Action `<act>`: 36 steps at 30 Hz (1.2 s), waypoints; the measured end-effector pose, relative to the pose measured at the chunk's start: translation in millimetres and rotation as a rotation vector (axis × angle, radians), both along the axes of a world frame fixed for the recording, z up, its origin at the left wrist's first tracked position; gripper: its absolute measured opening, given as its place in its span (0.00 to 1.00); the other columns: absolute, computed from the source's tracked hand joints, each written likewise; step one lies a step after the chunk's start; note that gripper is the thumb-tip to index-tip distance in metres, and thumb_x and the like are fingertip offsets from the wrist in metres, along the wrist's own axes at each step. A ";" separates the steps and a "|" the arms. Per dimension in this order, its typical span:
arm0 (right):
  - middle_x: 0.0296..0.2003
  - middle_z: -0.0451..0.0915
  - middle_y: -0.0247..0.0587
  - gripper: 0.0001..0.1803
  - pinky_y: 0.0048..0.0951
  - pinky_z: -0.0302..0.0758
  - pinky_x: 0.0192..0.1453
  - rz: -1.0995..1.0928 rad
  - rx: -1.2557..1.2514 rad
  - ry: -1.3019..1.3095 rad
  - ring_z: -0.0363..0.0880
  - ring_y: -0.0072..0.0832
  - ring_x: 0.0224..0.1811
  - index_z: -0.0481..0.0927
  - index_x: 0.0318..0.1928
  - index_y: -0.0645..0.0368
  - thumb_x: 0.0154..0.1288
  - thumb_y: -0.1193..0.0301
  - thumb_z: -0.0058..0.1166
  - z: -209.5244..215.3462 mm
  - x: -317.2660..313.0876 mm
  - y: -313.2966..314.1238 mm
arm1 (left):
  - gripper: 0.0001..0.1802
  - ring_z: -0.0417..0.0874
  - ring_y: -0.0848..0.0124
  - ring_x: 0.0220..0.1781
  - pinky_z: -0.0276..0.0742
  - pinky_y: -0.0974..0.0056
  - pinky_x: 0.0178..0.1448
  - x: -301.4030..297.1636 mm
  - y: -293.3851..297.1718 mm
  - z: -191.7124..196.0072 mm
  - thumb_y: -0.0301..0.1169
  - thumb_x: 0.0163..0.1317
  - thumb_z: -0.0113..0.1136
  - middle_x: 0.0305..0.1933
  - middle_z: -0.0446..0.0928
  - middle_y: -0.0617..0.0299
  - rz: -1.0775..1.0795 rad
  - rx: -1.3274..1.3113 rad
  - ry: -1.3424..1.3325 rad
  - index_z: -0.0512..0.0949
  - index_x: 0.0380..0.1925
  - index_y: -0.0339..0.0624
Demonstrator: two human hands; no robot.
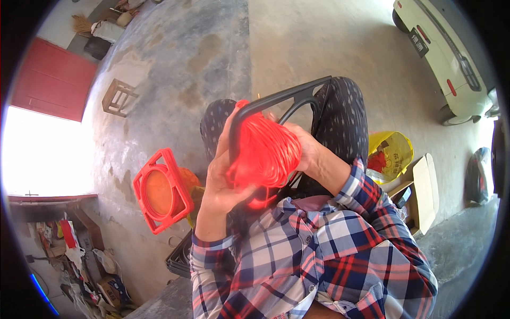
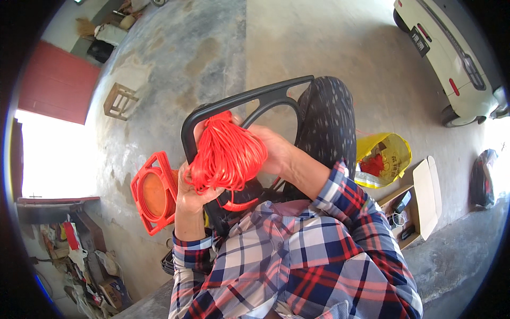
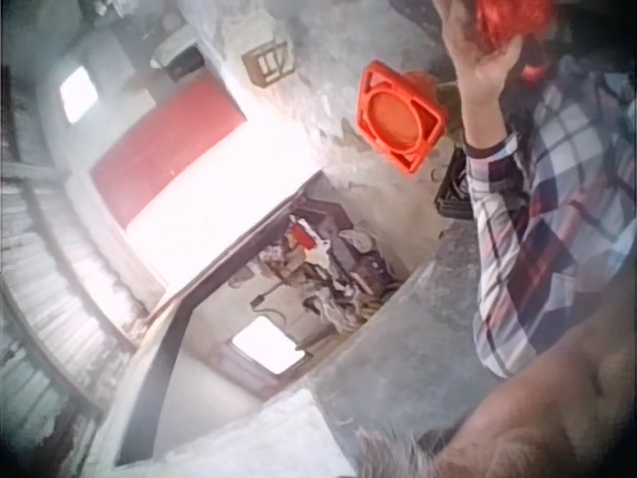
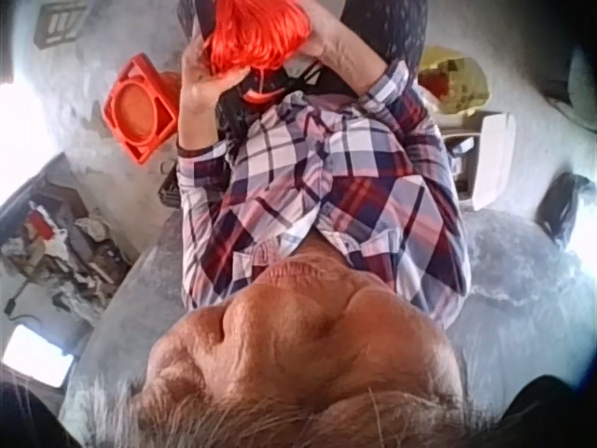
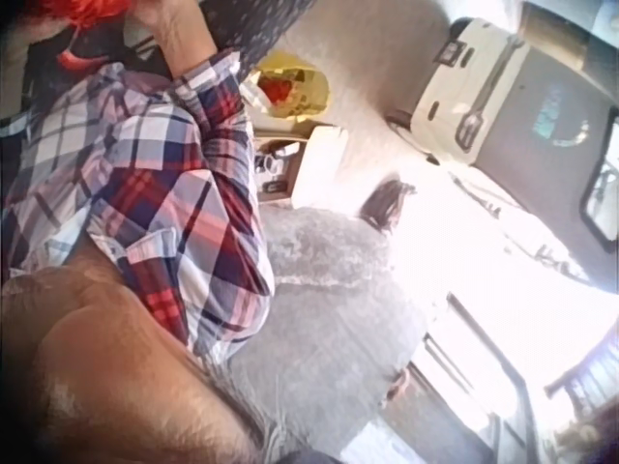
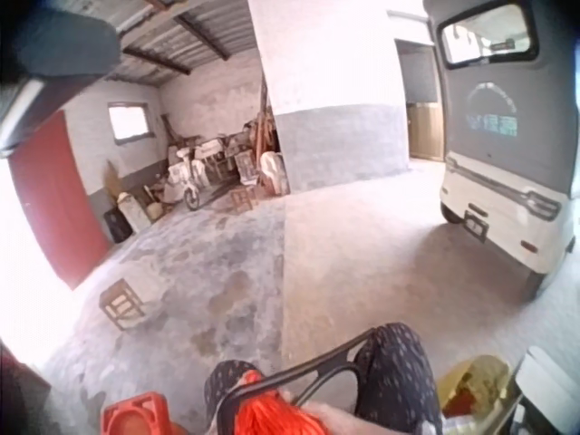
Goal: The person winds red string onto a black frame by hand, wrapping the string around the frame to create a pattern for furniture manufacturing.
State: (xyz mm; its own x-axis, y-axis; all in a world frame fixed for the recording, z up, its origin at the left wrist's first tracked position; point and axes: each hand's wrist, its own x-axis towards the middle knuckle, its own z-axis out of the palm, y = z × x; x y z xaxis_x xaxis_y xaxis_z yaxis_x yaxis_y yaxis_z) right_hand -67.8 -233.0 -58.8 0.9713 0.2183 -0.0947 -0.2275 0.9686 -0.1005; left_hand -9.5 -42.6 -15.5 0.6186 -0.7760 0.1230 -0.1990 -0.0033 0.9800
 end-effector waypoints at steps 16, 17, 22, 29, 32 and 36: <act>0.37 0.79 0.42 0.25 0.44 0.72 0.54 -0.505 -0.419 -0.320 0.78 0.36 0.44 0.74 0.46 0.60 0.59 0.52 0.52 4.1 -38.4 -31.8 | 0.23 0.80 0.67 0.33 0.76 0.64 0.38 2.2 13.3 -8.2 0.31 0.50 0.70 0.43 0.78 0.49 0.198 -0.237 0.351 0.78 0.48 0.40; 0.34 0.79 0.41 0.25 0.44 0.72 0.50 -0.463 -0.361 -0.512 0.78 0.35 0.41 0.73 0.45 0.59 0.60 0.50 0.51 6.0 -40.2 -36.3 | 0.23 0.80 0.67 0.33 0.76 0.64 0.38 5.2 13.9 -10.9 0.31 0.50 0.70 0.43 0.78 0.49 0.201 -0.237 0.352 0.78 0.48 0.40; 0.39 0.80 0.49 0.30 0.43 0.74 0.48 -0.228 -0.333 -0.366 0.79 0.40 0.41 0.70 0.50 0.68 0.65 0.50 0.52 23.6 -76.5 -8.1 | 0.29 0.77 0.69 0.26 0.75 0.67 0.29 17.9 15.2 -8.7 0.27 0.51 0.67 0.30 0.74 0.53 0.161 -0.255 0.556 0.69 0.55 0.40; 0.50 0.78 0.44 0.26 0.40 0.76 0.55 -0.352 -0.179 -0.183 0.80 0.32 0.48 0.68 0.60 0.63 0.69 0.59 0.51 -25.6 -53.8 -51.5 | 0.23 0.78 0.69 0.26 0.77 0.66 0.31 14.6 18.4 -15.4 0.25 0.55 0.64 0.30 0.75 0.53 0.228 -0.277 0.587 0.69 0.51 0.37; 0.51 0.78 0.42 0.24 0.37 0.75 0.57 -0.431 -0.405 0.154 0.79 0.32 0.49 0.68 0.61 0.63 0.71 0.63 0.48 16.6 -44.5 -30.0 | 0.22 0.79 0.68 0.27 0.78 0.64 0.31 14.6 19.9 -11.8 0.26 0.56 0.64 0.32 0.76 0.51 0.175 -0.169 0.423 0.70 0.51 0.39; 0.49 0.79 0.43 0.24 0.29 0.74 0.55 -0.204 -0.755 -0.130 0.79 0.26 0.49 0.66 0.62 0.65 0.69 0.67 0.52 51.6 -34.1 -19.3 | 0.21 0.78 0.61 0.49 0.76 0.60 0.48 6.5 12.1 6.2 0.26 0.55 0.62 0.55 0.73 0.46 0.139 0.049 0.002 0.73 0.50 0.37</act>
